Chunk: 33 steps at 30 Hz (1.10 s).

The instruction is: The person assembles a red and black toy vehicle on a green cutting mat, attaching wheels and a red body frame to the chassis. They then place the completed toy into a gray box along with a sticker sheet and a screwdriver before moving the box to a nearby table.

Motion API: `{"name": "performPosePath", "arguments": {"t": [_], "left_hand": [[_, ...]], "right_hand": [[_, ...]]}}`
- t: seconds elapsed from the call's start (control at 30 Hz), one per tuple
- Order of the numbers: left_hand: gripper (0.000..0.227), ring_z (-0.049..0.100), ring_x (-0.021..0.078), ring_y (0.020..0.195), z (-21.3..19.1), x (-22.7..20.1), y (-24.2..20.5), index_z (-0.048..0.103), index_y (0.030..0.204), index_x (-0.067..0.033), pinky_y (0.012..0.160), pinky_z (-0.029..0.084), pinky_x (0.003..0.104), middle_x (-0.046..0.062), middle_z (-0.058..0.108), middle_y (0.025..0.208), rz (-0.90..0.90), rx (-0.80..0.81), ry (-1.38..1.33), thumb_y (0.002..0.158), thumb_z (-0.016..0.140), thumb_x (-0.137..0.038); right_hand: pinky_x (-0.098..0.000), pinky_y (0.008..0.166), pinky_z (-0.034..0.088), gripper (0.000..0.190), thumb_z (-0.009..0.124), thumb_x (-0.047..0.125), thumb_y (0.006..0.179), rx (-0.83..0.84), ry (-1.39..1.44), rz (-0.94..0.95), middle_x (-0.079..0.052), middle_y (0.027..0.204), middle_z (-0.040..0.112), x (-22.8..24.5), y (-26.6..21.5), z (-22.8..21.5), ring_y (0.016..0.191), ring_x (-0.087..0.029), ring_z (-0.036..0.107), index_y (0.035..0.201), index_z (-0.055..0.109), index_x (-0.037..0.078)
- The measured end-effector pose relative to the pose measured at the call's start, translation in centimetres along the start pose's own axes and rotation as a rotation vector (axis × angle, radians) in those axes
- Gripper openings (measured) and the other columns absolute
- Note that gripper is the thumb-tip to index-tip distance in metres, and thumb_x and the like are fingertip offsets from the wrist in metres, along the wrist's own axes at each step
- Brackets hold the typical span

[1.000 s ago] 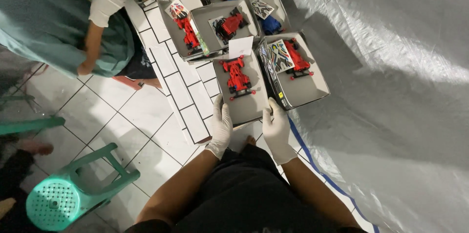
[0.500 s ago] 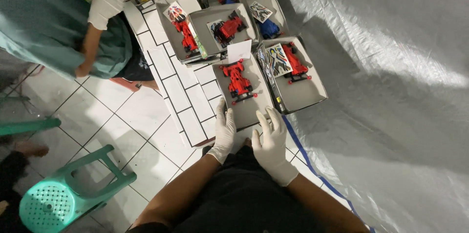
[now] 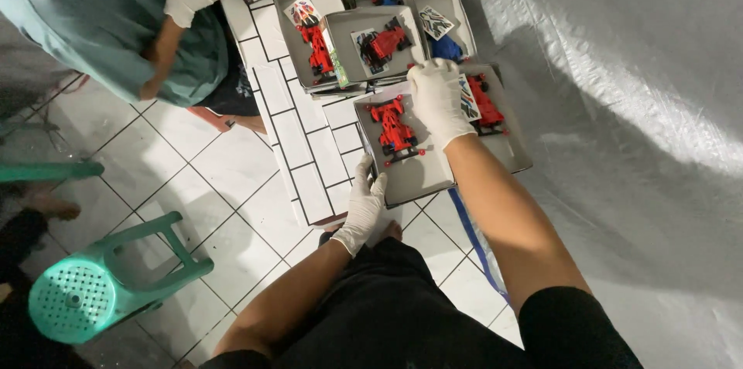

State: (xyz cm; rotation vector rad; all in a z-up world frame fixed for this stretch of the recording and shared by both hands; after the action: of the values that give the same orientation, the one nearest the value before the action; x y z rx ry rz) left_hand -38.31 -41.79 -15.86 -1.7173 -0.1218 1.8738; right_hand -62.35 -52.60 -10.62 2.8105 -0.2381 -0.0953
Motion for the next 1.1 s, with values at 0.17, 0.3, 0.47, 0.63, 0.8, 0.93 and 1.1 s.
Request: {"name": "performPosePath", "arguments": {"t": [0.17,0.3,0.47,0.63,0.8,0.93,1.1], "left_hand": [[0.048,0.039,0.0568,0.136,-0.4,0.5,0.6,0.043,0.146,-0.0186,0.110,0.041,0.061,0.024,0.042,0.152,-0.019,-0.028,0.029,0.101,0.059,-0.016],[0.046,0.037,0.0590,0.136,-0.8,1.5,1.7,0.047,0.143,-0.0223,0.108,0.039,0.065,0.023,0.042,0.152,-0.030,-0.051,0.068,0.100,0.063,-0.019],[0.048,0.045,0.0539,0.133,-1.1,2.5,2.3,0.047,0.142,-0.0252,0.107,0.045,0.060,0.021,0.045,0.151,-0.052,-0.031,0.130,0.098,0.066,-0.023],[0.044,0.051,0.0459,0.131,-1.7,4.1,3.1,0.050,0.140,-0.0282,0.105,0.049,0.054,0.018,0.049,0.149,-0.063,-0.050,0.113,0.099,0.065,-0.028],[0.037,0.055,0.0442,0.127,-1.7,2.8,2.3,0.049,0.138,-0.0178,0.101,0.051,0.055,0.023,0.053,0.144,-0.025,-0.023,0.081,0.103,0.058,-0.025],[0.041,0.057,0.0399,0.126,-1.8,2.7,2.2,0.046,0.141,-0.0190,0.101,0.052,0.053,0.021,0.053,0.143,-0.028,-0.010,0.079,0.102,0.058,-0.026],[0.045,0.057,0.0417,0.126,-1.8,1.9,2.3,0.044,0.143,-0.0189,0.100,0.052,0.054,0.023,0.054,0.143,-0.036,-0.031,0.079,0.102,0.059,-0.024]], "right_hand": [[-0.0414,0.085,0.049,0.005,0.074,0.026,0.084,-0.053,0.007,0.028,0.004,0.082,0.065,1.8,-4.5,-7.4,0.090,-0.022,0.064,0.086,0.070,0.026],[-0.0473,0.110,0.031,0.018,0.075,0.028,0.082,0.068,0.002,0.093,0.004,0.099,0.064,4.0,-10.8,-8.1,0.125,-0.019,0.047,0.095,0.063,0.025],[-0.0620,0.122,0.007,0.026,0.065,0.024,0.089,0.399,-0.077,0.141,-0.006,0.134,0.066,7.5,-13.7,-11.1,0.150,-0.030,0.036,0.115,0.068,0.021],[-0.0637,0.123,0.004,0.043,0.060,0.024,0.092,0.357,0.007,0.131,-0.009,0.144,0.060,9.0,-13.9,-10.7,0.152,-0.032,0.031,0.134,0.061,0.019],[-0.0621,0.122,0.010,0.049,0.062,0.027,0.087,0.380,-0.069,0.145,-0.014,0.137,0.065,8.5,-14.6,-9.2,0.152,-0.034,0.031,0.133,0.065,0.012],[-0.0602,0.122,0.014,0.055,0.065,0.028,0.085,0.358,-0.089,0.163,-0.016,0.144,0.060,9.3,-15.0,-11.2,0.153,-0.033,0.030,0.136,0.063,0.008],[-0.0598,0.123,0.012,0.054,0.064,0.027,0.086,0.302,-0.009,0.155,-0.016,0.142,0.061,10.1,-15.8,-12.4,0.153,-0.033,0.031,0.136,0.063,0.008]]}}
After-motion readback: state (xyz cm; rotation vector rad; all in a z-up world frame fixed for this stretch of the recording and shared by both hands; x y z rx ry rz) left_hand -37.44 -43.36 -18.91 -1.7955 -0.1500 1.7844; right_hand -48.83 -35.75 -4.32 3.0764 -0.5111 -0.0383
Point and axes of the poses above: each hand's wrist, its own y-axis towards the middle knuckle, its own z-axis out of the palm, x = y × z, the point moved 8 cm from there along y, towards the middle knuckle
